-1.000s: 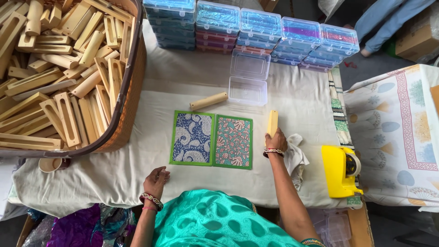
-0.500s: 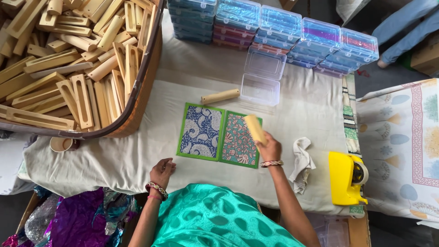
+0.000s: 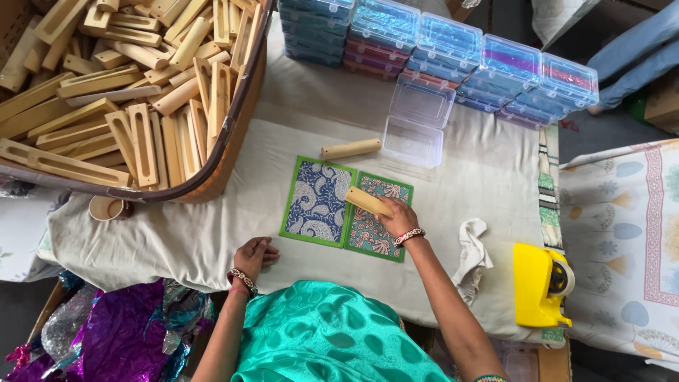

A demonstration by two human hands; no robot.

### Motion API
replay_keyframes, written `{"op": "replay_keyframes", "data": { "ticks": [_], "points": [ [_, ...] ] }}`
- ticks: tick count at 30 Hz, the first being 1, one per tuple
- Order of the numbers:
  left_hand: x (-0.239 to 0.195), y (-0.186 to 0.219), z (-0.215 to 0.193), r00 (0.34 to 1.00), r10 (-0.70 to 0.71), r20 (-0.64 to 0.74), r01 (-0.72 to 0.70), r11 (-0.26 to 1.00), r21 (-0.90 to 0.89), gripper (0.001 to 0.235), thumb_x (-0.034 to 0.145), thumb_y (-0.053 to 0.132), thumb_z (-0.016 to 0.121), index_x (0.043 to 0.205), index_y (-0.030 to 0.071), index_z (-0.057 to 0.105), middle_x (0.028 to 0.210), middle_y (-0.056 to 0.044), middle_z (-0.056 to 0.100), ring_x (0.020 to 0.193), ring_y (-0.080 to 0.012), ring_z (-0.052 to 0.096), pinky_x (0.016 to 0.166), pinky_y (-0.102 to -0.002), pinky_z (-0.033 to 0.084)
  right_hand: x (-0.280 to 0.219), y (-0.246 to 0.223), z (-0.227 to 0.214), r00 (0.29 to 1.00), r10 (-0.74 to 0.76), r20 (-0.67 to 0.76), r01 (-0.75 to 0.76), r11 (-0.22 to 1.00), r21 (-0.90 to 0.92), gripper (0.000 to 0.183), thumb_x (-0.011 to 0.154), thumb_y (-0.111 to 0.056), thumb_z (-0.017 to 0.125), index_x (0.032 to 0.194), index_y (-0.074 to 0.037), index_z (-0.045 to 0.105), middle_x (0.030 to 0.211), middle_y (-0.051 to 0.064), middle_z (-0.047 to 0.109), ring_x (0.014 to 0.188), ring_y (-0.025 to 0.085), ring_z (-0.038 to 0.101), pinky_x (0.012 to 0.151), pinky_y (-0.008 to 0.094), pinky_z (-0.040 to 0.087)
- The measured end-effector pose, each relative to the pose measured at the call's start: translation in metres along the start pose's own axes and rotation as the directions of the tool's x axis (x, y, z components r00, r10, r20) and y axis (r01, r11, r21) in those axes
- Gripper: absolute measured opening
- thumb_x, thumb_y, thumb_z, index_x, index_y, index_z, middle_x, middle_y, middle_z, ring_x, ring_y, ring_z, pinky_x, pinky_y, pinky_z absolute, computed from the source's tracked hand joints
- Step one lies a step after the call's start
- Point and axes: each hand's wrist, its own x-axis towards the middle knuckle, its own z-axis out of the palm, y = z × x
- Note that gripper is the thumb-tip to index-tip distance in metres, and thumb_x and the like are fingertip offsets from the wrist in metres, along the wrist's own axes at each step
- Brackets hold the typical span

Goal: The person wipes a clear plastic container with a white cloth, then takes purple metallic foil sheets from a basket, wraps a foil sheet around a wooden handle piece on the table, and presses and rolls the wrapped handle with both hands to smooth the foil around it.

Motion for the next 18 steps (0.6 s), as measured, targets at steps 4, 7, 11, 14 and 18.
{"op": "replay_keyframes", "data": {
  "ticks": [4, 7, 11, 14, 18],
  "points": [
    [-0.002, 0.0, 0.001, 1.0, 0.015, -0.003, -0.015, 1.0, 0.016, 0.032, 0.104, 0.024, 0.054, 0.119, -0.001, 0.067, 0.092, -0.014, 0.076, 0.08, -0.0215, 0.076, 0.069, -0.031, 0.061, 0.0, -0.022, -0.005, 0.998, -0.04, -0.053, 0.039, 0.999, -0.025, 0.062, 0.073, -0.023, 0.086, 0.13, -0.013, 0.065, 0.124, 0.013, 0.07, 0.11, 0.031, 0.067, 0.097, 0.042, 0.053],
    [-0.004, 0.005, 0.002, 1.0, 0.025, -0.009, -0.025, 0.998, 0.066, 0.033, 0.104, 0.025, 0.053, 0.119, 0.0, 0.067, 0.091, -0.013, 0.077, 0.079, -0.0215, 0.077, 0.069, -0.031, 0.061, 0.002, -0.022, 0.003, 0.998, 0.031, -0.052, -0.032, 0.999, -0.015, 0.061, 0.075, -0.022, 0.086, 0.131, -0.014, 0.066, 0.12, 0.011, 0.072, 0.109, 0.029, 0.068, 0.098, 0.041, 0.053],
    [-0.004, 0.007, 0.003, 0.999, 0.03, -0.01, -0.029, 0.996, 0.083, 0.033, 0.104, 0.026, 0.052, 0.118, -0.001, 0.067, 0.09, -0.013, 0.077, 0.078, -0.0212, 0.077, 0.067, -0.03, 0.06, 0.003, -0.011, 0.019, 0.996, -0.031, -0.084, 0.03, 0.999, -0.014, 0.053, 0.077, -0.019, 0.085, 0.127, -0.015, 0.069, 0.123, 0.012, 0.072, 0.108, 0.03, 0.07, 0.096, 0.039, 0.055],
    [-0.007, 0.008, 0.004, 0.999, 0.028, -0.021, -0.026, 0.996, 0.085, 0.033, 0.104, 0.026, 0.052, 0.118, -0.001, 0.067, 0.089, -0.013, 0.077, 0.077, -0.0209, 0.077, 0.065, -0.03, 0.06, 0.002, -0.013, 0.018, 0.996, -0.037, -0.082, 0.036, 0.999, -0.018, 0.051, 0.079, -0.018, 0.084, 0.128, -0.017, 0.069, 0.122, 0.012, 0.072, 0.106, 0.03, 0.07, 0.094, 0.039, 0.056],
    [-0.011, 0.014, 0.007, 0.999, 0.047, -0.025, -0.044, 0.994, 0.103, 0.033, 0.104, 0.025, 0.052, 0.117, -0.001, 0.067, 0.086, -0.013, 0.077, 0.074, -0.0209, 0.076, 0.062, -0.03, 0.059, 0.003, -0.011, 0.016, 0.991, -0.11, -0.08, 0.104, 0.992, -0.068, 0.053, 0.079, -0.016, 0.083, 0.13, -0.015, 0.067, 0.12, 0.013, 0.072, 0.106, 0.031, 0.07, 0.093, 0.041, 0.056]
  ]
}}
